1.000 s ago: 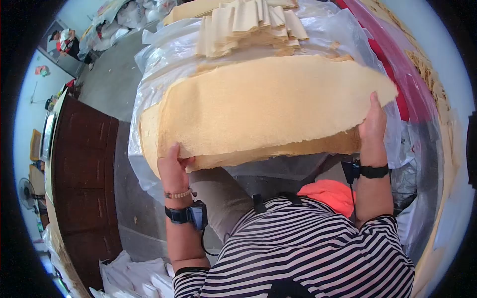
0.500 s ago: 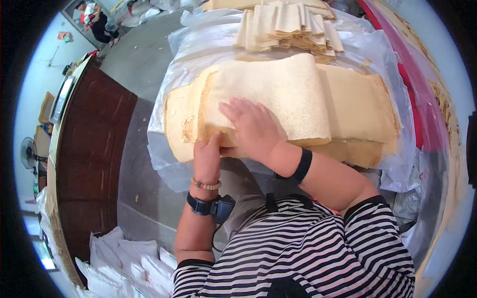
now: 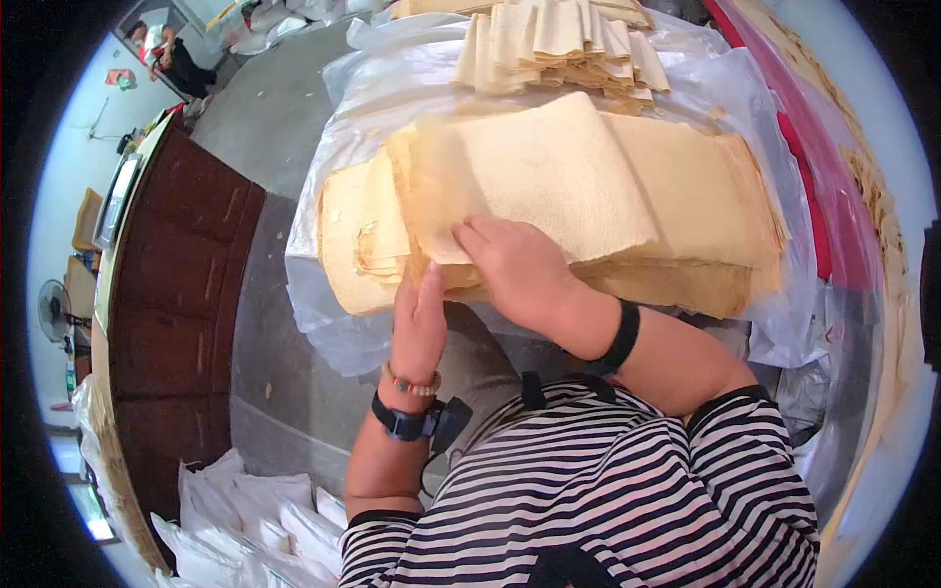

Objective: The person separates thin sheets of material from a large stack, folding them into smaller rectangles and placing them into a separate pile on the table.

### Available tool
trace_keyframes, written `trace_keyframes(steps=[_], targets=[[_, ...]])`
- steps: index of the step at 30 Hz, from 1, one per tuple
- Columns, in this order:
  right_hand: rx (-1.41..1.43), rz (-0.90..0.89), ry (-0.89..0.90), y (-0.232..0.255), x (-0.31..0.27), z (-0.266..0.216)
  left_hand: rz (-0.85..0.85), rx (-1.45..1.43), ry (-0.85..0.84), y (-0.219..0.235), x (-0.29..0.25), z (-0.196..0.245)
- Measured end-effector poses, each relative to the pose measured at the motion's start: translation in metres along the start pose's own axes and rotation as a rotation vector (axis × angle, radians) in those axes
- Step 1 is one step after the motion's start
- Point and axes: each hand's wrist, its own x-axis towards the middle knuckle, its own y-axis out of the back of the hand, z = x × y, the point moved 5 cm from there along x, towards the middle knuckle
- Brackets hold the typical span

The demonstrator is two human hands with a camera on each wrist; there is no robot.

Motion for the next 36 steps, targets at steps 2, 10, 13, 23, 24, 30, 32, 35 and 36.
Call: trace_keyframes(steps=[2, 10, 13, 23, 24, 30, 32, 35, 36], targets=[[0.062, -0.027, 0.014, 0.021, -0.016, 0.017, -0.209, 0.169, -0.127, -0.003, -0.01, 0.017], [0.379, 0.041, -0.034, 0.1, -0.142, 0.123, -0.17, 0.991, -0.651, 0.002, -0.002, 0.066], [0.58, 0.064, -0.095, 0.108, -0.158, 0.13, -0.454, 1.108, -0.693, -0.037, 0.019, 0.057], [0.625, 0.15, -0.78, 0.115, -0.179, 0.177, -0.225, 0.282, 0.04, -0.094, 0.075, 0.02], [0.52, 0.245, -0.745, 0.115, -0.176, 0.179, -0.183, 0.286, -0.011, -0.1, 0.082, 0.012], [0.083, 0.401, -0.787, 0.124, -0.16, 0.166, 0.038, 1.043, -0.29, -0.115, 0.093, 0.017], [0.014, 0.417, -0.814, 0.123, -0.16, 0.169, 0.094, 1.135, -0.411, -0.122, 0.092, 0.019], [-0.03, 0.232, -0.957, 0.125, -0.157, 0.168, 0.093, 1.147, -0.486, -0.125, 0.094, 0.016], [-0.154, 0.4, -0.826, 0.131, -0.155, 0.161, 0.074, 1.168, -0.471, -0.126, 0.095, 0.017]])
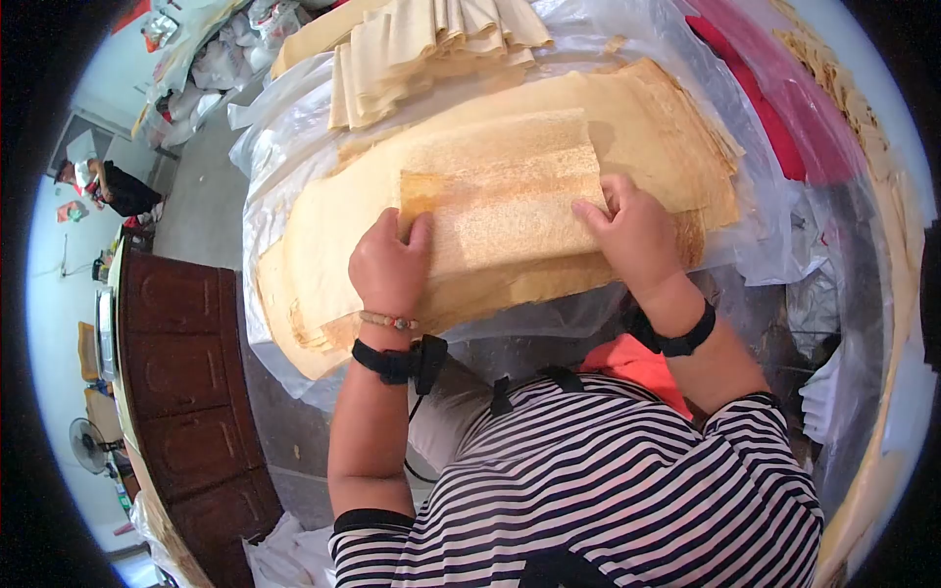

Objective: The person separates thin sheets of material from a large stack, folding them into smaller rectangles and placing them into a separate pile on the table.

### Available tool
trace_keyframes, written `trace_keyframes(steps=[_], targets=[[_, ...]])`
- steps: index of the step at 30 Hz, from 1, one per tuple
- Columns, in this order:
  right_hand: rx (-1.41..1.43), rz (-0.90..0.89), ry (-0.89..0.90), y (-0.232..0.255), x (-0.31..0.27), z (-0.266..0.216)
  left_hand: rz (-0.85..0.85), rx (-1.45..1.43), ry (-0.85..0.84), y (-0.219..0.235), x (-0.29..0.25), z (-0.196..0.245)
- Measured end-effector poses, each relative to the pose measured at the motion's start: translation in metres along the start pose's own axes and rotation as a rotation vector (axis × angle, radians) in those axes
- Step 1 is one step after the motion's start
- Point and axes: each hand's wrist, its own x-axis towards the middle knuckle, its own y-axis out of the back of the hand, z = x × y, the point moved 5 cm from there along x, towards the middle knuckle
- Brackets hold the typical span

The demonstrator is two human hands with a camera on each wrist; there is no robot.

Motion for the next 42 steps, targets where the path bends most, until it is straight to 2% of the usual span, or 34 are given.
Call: trace_keyframes(steps=[2, 4, 5, 7, 9, 11, 13, 14, 17, 20, 21, 23, 26, 27, 28, 31, 32, 35, 38, 41, 42], targets=[[-0.035, 0.396, 0.264, 0.012, -0.015, -0.013, -0.049, 0.014, 0.032, 0.001, 0.003, 0.001], [-0.021, 0.168, 0.532, 0.01, -0.021, -0.029, -0.099, 0.017, 0.094, 0.001, 0.003, 0.002], [-0.013, 0.052, 0.662, 0.008, -0.025, -0.035, -0.06, -0.011, 0.096, 0.002, 0.003, 0.002], [-0.019, -0.056, 0.701, -0.01, -0.025, -0.024, 0.021, -0.071, 0.101, 0.005, 0.004, 0.005], [-0.023, -0.127, 0.734, -0.016, -0.018, -0.016, 0.162, 0.006, -0.032, 0.016, 0.005, 0.019], [-0.015, -0.173, 0.747, -0.015, -0.014, -0.01, 0.2, 0.081, -0.264, 0.019, 0.003, 0.029], [0.015, -0.203, 0.76, -0.013, -0.009, -0.006, 0.137, 0.141, -0.609, 0.007, 0.002, 0.026], [0.029, -0.216, 0.767, -0.012, -0.006, -0.005, -0.206, -0.093, -0.609, -0.011, 0.003, 0.013], [0.069, -0.229, 0.781, -0.006, 0.004, -0.003, -0.287, -0.22, -0.643, 0.008, 0.007, 0.027], [0.239, -0.196, 0.793, -0.003, 0.019, 0.012, -0.382, -0.201, -0.709, 0.018, 0.011, 0.033], [0.375, -0.26, 0.635, 0.0, 0.024, 0.017, -0.405, -0.189, -0.727, 0.021, 0.012, 0.033], [0.636, -0.386, 0.302, 0.003, 0.031, 0.031, -0.558, -0.462, -0.466, 0.021, 0.015, 0.013], [0.759, -0.366, 0.161, -0.002, 0.042, 0.051, -0.69, -0.782, -0.112, 0.012, 0.02, -0.013], [0.684, -0.328, 0.149, -0.005, 0.046, 0.054, -0.713, -0.872, -0.002, 0.009, 0.021, -0.017], [0.609, -0.289, 0.141, -0.007, 0.051, 0.056, -0.619, -0.777, 0.061, 0.007, 0.025, -0.018], [0.361, -0.131, 0.139, -0.011, 0.063, 0.052, -0.496, -0.794, 0.267, -0.01, 0.03, -0.017], [0.271, -0.072, 0.14, -0.012, 0.066, 0.048, -0.443, -0.63, 0.232, -0.02, 0.033, -0.021], [0.016, 0.055, 0.113, -0.006, 0.063, 0.026, -0.256, -0.214, 0.022, -0.009, 0.029, 0.003], [-0.176, 0.04, 0.057, -0.015, 0.062, 0.021, -0.164, -0.142, -0.005, -0.013, 0.025, 0.01], [-0.222, 0.246, 0.124, -0.012, 0.057, 0.011, -0.163, -0.098, -0.028, -0.016, 0.024, 0.013], [-0.232, 0.274, 0.321, -0.011, 0.053, -0.002, -0.178, -0.089, -0.032, -0.017, 0.025, 0.015]])
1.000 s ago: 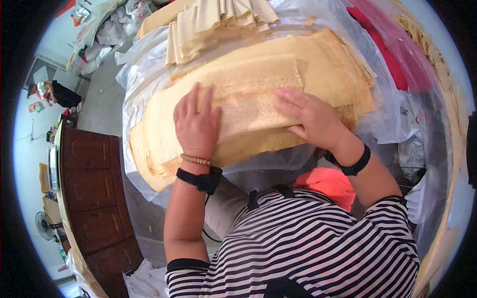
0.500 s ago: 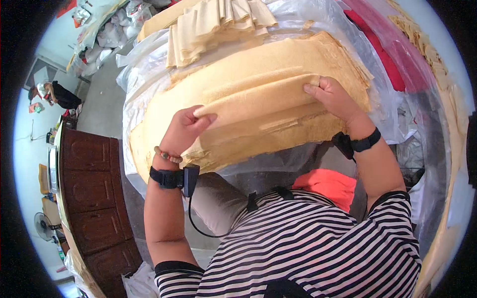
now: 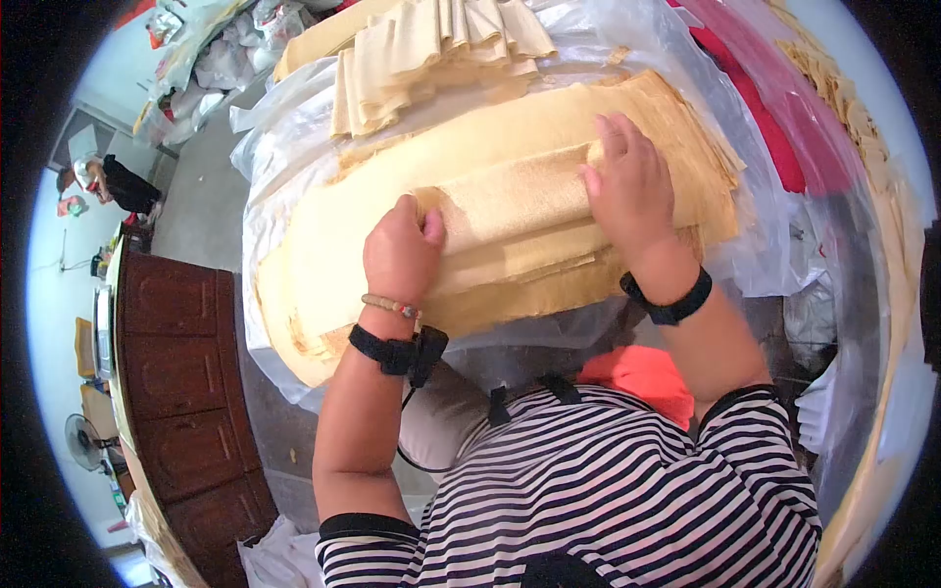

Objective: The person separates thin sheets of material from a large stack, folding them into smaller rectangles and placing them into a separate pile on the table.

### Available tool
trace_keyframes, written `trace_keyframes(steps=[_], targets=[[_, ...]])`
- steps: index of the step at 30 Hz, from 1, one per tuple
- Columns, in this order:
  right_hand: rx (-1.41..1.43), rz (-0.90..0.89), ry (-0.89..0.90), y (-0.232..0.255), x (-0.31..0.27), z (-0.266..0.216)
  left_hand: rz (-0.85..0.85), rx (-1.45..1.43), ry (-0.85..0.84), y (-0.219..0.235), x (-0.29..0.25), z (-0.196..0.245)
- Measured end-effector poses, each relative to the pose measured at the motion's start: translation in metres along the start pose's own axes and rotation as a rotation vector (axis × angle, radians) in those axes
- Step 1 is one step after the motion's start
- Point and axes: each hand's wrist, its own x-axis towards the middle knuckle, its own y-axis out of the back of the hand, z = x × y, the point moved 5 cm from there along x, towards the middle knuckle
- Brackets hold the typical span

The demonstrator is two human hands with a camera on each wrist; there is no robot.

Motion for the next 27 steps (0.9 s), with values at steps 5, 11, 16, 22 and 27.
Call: trace_keyframes(steps=[5, 11, 16, 22, 27], targets=[[0.143, -0.171, 0.373, -0.018, -0.023, -0.038, -0.033, 0.185, 0.05, 0.0, -0.004, 0.01], [0.092, -0.224, 0.345, -0.019, -0.023, -0.038, 0.124, 0.181, -0.387, 0.021, 0.024, 0.034], [0.308, -0.171, 0.187, -0.001, -0.023, -0.017, -0.332, 0.014, -0.29, -0.005, 0.056, 0.028], [0.436, 0.091, 0.007, 0.063, -0.057, 0.059, -0.382, -0.545, -0.071, -0.009, 0.086, 0.034], [0.318, 0.117, -0.141, 0.078, -0.096, 0.103, -0.148, -0.686, 0.021, -0.016, 0.172, 0.071]])
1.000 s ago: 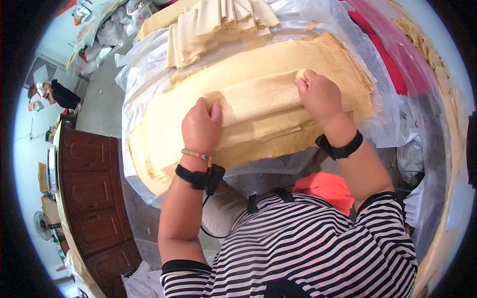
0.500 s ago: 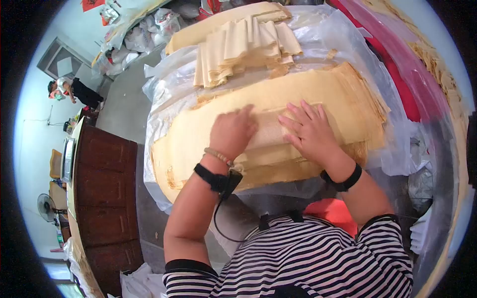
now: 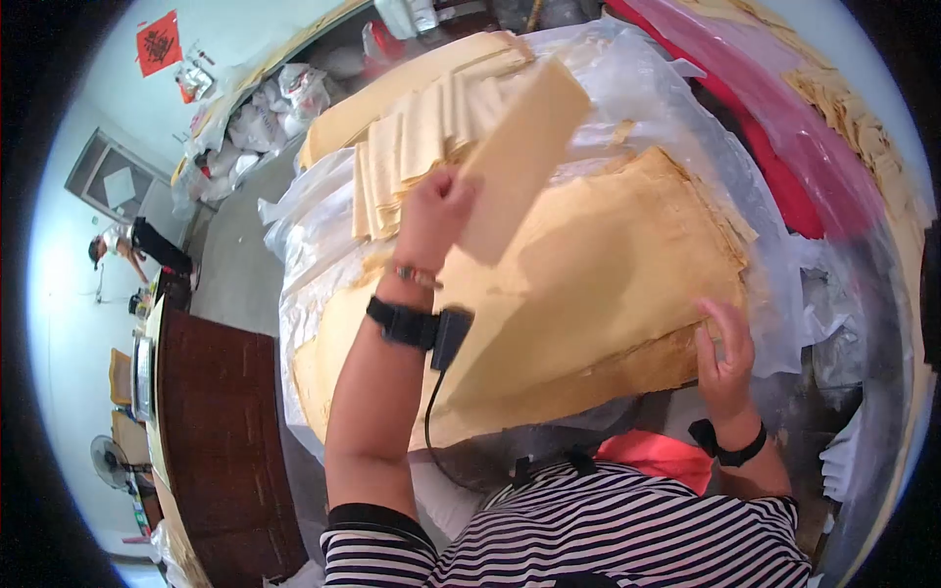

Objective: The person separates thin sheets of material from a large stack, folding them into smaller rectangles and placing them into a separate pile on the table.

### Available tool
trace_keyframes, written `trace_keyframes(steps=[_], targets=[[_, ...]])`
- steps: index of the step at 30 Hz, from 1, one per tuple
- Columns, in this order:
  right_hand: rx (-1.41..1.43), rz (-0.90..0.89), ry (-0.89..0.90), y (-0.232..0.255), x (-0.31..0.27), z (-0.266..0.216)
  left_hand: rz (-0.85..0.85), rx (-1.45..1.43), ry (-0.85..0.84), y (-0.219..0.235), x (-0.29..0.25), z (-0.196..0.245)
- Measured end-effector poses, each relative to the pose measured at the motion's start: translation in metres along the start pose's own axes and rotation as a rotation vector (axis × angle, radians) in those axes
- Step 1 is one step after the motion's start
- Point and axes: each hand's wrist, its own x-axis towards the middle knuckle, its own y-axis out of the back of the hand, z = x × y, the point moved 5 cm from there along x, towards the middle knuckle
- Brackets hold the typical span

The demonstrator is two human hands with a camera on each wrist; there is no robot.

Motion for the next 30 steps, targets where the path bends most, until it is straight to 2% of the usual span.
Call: trace_keyframes(steps=[4, 6, 8, 10, 12, 14, 16, 19, 23, 27, 30], targets=[[-0.008, -0.016, -0.092, 0.012, -0.01, 0.005, 0.008, -0.176, 0.204, -0.037, 0.091, -0.005], [0.012, -0.004, -0.016, 0.013, -0.009, -0.002, -0.09, 0.415, -0.048, -0.042, 0.155, -0.045], [0.022, -0.033, 0.008, 0.017, -0.015, -0.006, 0.082, 0.301, 0.032, -0.059, 0.142, -0.05], [0.053, -0.088, 0.034, 0.014, -0.016, -0.013, -0.154, 0.085, 0.015, -0.066, 0.076, -0.016], [0.072, -0.102, 0.096, 0.007, -0.019, -0.026, -0.391, 0.081, -0.131, -0.061, 0.001, 0.002], [0.116, -0.147, 0.163, -0.004, -0.016, -0.048, -0.413, 0.205, -0.169, -0.043, -0.08, 0.006], [0.129, -0.219, 0.26, -0.019, -0.009, -0.073, -0.358, 0.448, -0.357, -0.019, -0.15, 0.0], [0.137, -0.339, 0.371, -0.053, -0.008, -0.11, -0.2, 0.662, -0.447, 0.026, -0.229, -0.007], [0.1, -0.497, 0.46, -0.114, -0.008, -0.153, 0.173, 0.824, -0.247, 0.096, -0.314, -0.064], [0.054, -0.543, 0.624, -0.162, -0.012, -0.209, 0.497, 0.843, -0.069, 0.157, -0.37, -0.114], [0.102, -0.556, 0.683, -0.192, -0.013, -0.244, 0.545, 0.753, -0.002, 0.176, -0.384, -0.136]])
